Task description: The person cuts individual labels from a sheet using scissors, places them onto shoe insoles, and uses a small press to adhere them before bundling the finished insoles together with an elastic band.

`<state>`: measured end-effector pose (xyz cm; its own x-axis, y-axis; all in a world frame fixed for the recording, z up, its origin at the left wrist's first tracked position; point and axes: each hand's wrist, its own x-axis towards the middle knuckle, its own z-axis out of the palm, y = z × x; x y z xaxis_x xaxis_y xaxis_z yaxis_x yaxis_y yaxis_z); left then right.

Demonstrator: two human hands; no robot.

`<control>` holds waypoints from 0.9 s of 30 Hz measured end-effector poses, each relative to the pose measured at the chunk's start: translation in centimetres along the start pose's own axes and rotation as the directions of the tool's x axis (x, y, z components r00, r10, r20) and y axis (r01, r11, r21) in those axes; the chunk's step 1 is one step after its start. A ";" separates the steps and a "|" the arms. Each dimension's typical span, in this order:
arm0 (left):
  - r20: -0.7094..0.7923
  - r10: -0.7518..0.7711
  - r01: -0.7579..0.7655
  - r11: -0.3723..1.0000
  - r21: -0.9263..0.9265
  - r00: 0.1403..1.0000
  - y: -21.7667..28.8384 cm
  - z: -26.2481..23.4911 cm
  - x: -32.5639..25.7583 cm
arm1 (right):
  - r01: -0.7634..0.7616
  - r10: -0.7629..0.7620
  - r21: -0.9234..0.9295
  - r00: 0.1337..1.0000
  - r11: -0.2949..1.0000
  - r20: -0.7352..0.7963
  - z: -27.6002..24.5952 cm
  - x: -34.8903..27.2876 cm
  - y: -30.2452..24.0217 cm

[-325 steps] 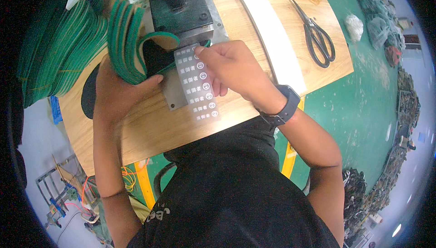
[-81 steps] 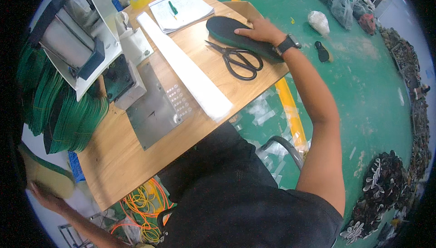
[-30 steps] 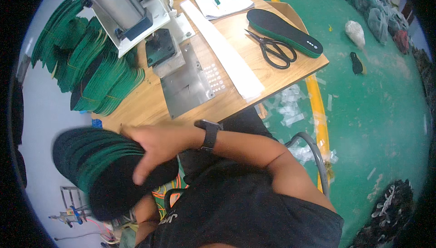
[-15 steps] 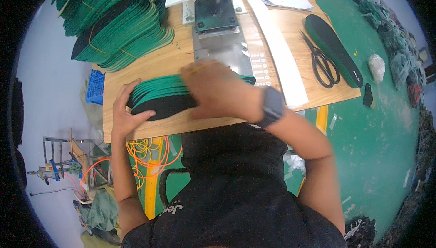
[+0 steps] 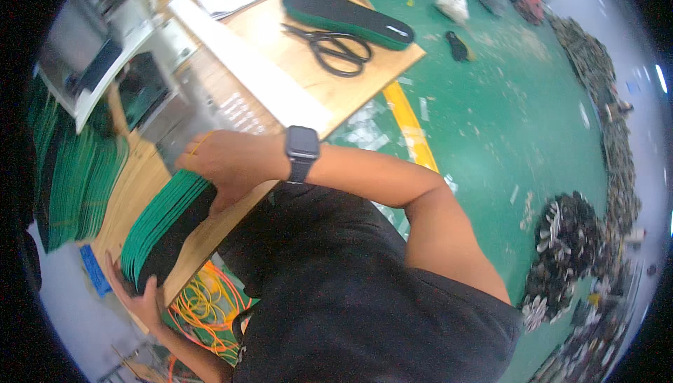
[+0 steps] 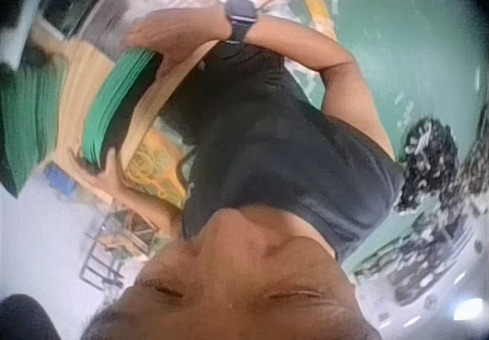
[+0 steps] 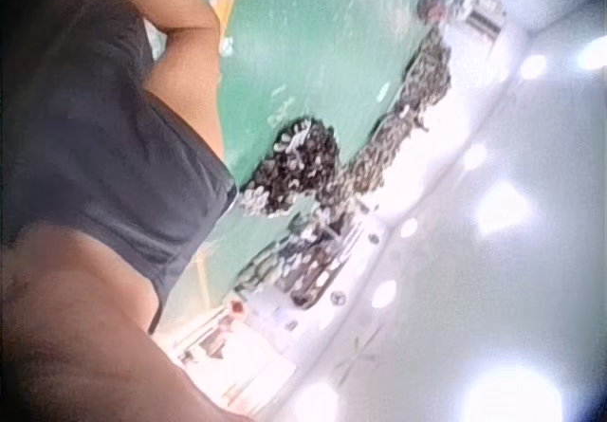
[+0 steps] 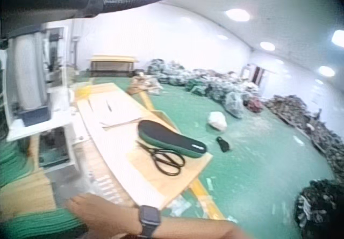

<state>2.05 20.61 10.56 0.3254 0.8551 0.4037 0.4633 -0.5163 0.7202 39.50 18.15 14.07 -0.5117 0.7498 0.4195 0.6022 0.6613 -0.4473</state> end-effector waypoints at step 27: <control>-0.024 0.086 -0.082 0.989 0.124 0.996 0.8 0.5 0.4 | -0.241 0.227 0.282 0.971 0.929 0.081 1.9 -1.3 0.0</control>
<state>2.98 20.50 10.99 0.3439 0.8086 0.4774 0.5334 -0.5867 0.6094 39.01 17.27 12.02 -0.4098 0.8796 0.2416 0.5098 0.4404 -0.7390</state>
